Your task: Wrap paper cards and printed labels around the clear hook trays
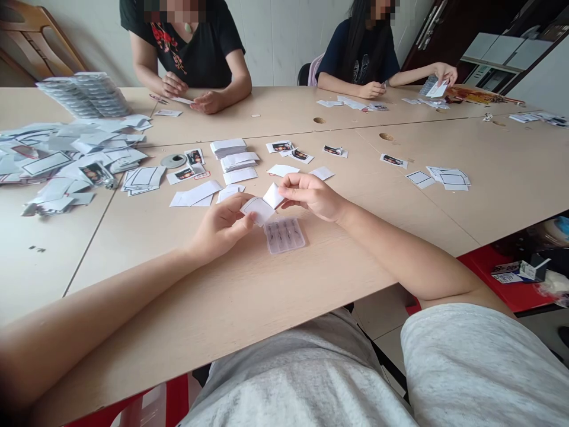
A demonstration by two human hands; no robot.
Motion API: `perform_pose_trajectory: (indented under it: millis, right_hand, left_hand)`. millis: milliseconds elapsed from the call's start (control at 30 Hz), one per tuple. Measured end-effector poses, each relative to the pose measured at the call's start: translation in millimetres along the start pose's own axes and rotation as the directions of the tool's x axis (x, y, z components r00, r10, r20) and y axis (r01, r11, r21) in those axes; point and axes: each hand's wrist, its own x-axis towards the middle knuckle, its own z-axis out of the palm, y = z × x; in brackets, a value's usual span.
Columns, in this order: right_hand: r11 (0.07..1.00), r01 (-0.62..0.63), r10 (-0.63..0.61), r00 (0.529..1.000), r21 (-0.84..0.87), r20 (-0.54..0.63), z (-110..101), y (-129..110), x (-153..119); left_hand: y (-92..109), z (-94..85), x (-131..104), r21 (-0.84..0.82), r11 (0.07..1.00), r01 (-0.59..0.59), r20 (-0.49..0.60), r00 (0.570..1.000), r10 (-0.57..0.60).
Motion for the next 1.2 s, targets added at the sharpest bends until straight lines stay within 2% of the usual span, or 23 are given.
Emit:
perform_pose_trajectory:
  millis: [600, 1200]
  right_hand:
    - [0.996, -0.022, 0.024, 1.0, 0.092, -0.019, -2.8, 0.9, 2.8]
    - [0.995, -0.045, 0.048, 0.998, 0.086, -0.036, -6.1, 4.1, 3.4]
  left_hand:
    - [1.4, -2.0, -1.4, 0.121, 0.991, -0.063, 0.034, 0.998, 0.059]
    - [3.1, -2.4, -1.9, 0.13, 0.991, -0.004, 0.033, 0.999, -0.001]
